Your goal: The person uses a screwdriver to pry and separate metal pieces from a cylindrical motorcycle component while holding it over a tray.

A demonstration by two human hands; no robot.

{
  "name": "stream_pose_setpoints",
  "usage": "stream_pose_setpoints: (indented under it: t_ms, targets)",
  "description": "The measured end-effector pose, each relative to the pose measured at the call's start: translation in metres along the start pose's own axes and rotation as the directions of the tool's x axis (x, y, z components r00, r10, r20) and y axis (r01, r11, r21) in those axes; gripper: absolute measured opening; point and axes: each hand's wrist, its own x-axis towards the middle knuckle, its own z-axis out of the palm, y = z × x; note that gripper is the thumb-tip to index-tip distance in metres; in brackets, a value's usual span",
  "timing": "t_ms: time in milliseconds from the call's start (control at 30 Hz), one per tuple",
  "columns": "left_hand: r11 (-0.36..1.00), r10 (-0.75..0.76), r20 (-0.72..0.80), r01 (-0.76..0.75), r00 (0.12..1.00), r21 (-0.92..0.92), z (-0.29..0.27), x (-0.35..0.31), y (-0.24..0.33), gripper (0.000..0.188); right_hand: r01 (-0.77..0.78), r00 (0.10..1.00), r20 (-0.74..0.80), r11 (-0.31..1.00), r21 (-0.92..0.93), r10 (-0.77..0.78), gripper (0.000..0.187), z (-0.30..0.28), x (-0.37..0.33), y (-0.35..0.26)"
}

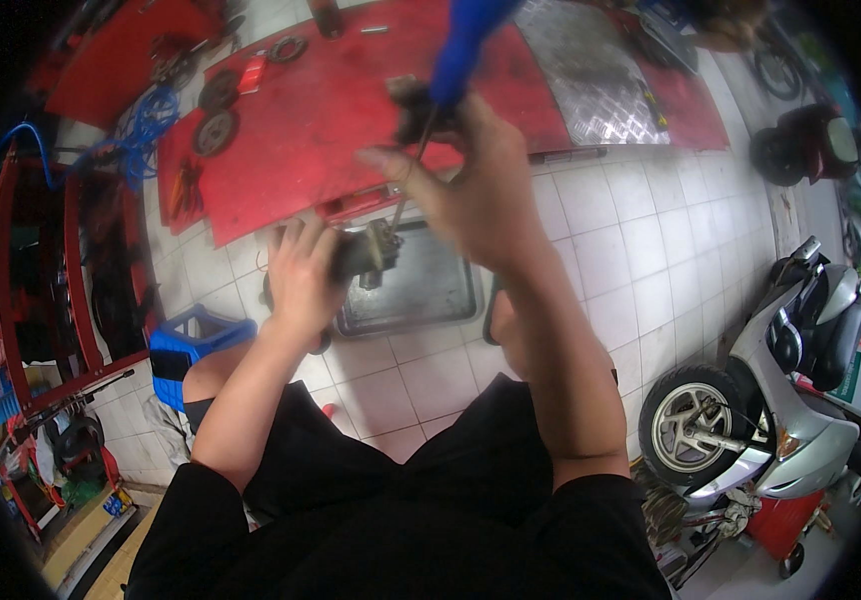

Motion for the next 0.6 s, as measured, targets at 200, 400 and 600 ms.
stream_pose_setpoints:
  t_ms: [200, 400, 600]
  targets:
    - [0.999, -0.02, -0.014, 0.02, 1.0, -0.029, 0.0, 0.0, -0.001, 0.04, -0.26, 0.959, 0.244, 0.803, 0.536, 0.147, 0.04, -0.007, 0.002, -0.003]
    - [0.999, -0.021, -0.003, 0.021, 1.0, -0.041, -0.001, -0.001, 0.001, 0.04, -0.199, 0.975, 0.128, 0.971, 0.129, 0.183, 0.023, -0.005, -0.003, -0.01]
    - [0.998, -0.013, 0.015, 0.014, 1.0, -0.064, -0.002, -0.002, 0.002, 0.041, -0.249, 0.946, 0.272, 0.931, 0.266, 0.175, 0.015, -0.001, -0.001, -0.004]
